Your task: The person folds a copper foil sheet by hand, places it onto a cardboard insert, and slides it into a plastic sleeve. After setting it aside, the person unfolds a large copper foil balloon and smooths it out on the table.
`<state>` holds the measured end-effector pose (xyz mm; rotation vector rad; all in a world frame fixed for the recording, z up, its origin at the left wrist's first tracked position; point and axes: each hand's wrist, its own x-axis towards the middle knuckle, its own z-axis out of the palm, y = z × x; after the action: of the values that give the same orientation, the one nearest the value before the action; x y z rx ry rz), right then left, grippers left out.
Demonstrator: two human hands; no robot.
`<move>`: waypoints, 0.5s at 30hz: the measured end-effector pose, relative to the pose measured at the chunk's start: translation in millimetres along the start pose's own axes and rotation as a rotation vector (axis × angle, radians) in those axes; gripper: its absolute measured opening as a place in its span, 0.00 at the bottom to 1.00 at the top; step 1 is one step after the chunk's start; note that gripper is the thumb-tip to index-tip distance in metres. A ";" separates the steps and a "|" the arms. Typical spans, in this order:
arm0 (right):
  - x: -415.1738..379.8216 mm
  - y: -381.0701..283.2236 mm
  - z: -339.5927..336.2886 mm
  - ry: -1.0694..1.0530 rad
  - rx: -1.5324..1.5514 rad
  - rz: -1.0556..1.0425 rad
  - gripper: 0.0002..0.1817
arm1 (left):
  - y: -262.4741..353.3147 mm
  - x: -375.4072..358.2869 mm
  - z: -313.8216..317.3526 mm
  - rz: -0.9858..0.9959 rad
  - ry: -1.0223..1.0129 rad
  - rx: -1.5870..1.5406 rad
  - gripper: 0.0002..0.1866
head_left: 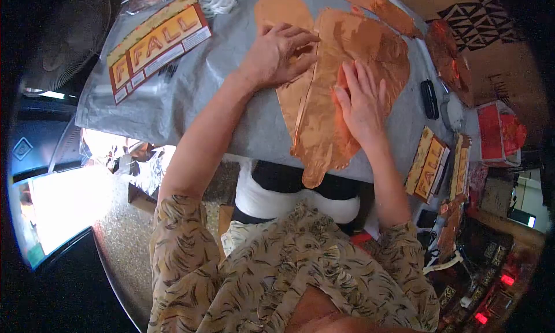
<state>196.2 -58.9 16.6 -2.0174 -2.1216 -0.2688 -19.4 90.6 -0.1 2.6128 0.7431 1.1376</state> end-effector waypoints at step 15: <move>-1.8 -6.3 2.3 0.007 0.039 -0.007 0.31 | 12.0 3.4 -11.2 0.029 -0.121 0.097 0.27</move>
<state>190.0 -60.3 13.9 -1.9852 -2.1128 -0.2340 -21.1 81.9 14.1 2.7523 0.7555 0.9637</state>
